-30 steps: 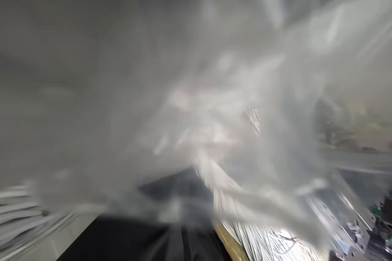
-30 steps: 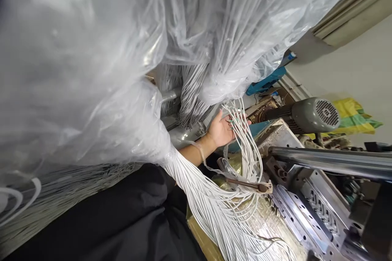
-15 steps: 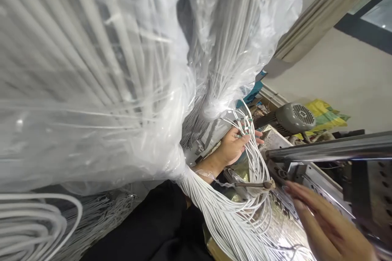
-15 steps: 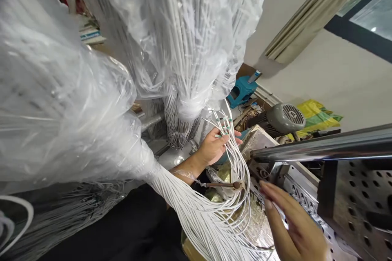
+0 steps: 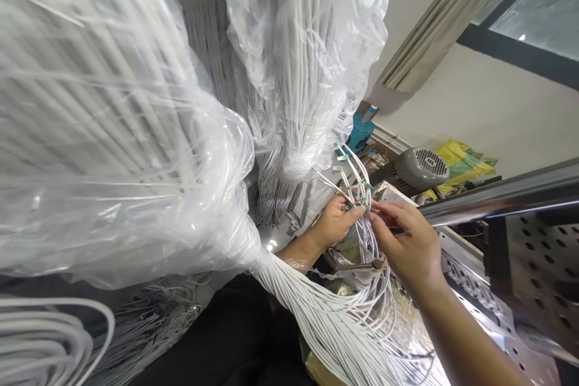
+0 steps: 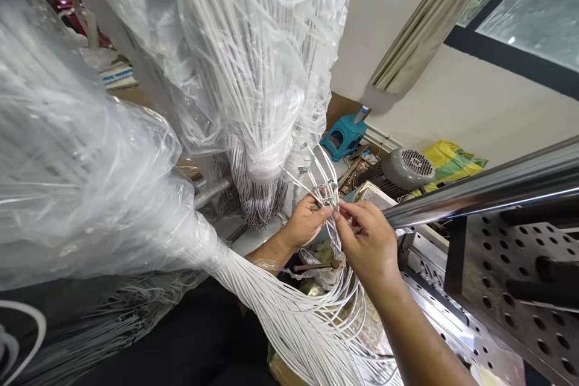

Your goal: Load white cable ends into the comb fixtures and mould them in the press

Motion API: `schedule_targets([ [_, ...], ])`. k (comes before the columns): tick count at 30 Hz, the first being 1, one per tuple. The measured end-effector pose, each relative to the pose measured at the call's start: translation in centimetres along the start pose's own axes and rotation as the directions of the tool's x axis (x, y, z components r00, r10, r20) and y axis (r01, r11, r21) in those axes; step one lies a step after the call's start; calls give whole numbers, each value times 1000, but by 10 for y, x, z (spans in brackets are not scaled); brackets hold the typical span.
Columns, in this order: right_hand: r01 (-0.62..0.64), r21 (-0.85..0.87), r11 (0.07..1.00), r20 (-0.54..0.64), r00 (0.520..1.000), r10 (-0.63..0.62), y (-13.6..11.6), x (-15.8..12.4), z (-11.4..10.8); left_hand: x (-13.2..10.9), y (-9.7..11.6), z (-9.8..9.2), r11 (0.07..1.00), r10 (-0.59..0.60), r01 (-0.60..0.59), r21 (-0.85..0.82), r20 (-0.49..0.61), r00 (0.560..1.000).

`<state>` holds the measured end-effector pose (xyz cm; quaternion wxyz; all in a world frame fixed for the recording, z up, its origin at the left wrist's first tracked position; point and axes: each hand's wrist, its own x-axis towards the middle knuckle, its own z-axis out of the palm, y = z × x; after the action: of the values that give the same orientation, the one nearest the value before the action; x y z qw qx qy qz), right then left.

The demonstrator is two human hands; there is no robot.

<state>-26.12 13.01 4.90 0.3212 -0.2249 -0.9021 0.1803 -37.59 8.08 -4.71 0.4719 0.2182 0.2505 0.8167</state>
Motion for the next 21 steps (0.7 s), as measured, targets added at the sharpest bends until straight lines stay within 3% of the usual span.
schedule_targets([
  [6,-32,-56,998,4,999,33,4,15,14,-2,-1,0,998,58,-58,26,-5,998],
  [9,-92,-30,995,15,996,92,4,7,8,-3,4,2,1000,10,-9,17,-48,999],
  [13,-270,135,953,-60,958,280,4,-38,-14,0,7,-2,996,-74,68,-51,-115,991],
  [16,-287,305,908,-183,918,352,-2,-87,-38,4,0,-12,985,-72,45,-166,-162,984],
  [18,-304,345,888,-295,863,411,-9,-117,-55,6,-6,-19,980,-91,50,-194,-212,973],
  [21,-425,305,852,-391,760,519,-21,-152,-74,6,-13,-22,975,-132,78,-207,-261,956],
])
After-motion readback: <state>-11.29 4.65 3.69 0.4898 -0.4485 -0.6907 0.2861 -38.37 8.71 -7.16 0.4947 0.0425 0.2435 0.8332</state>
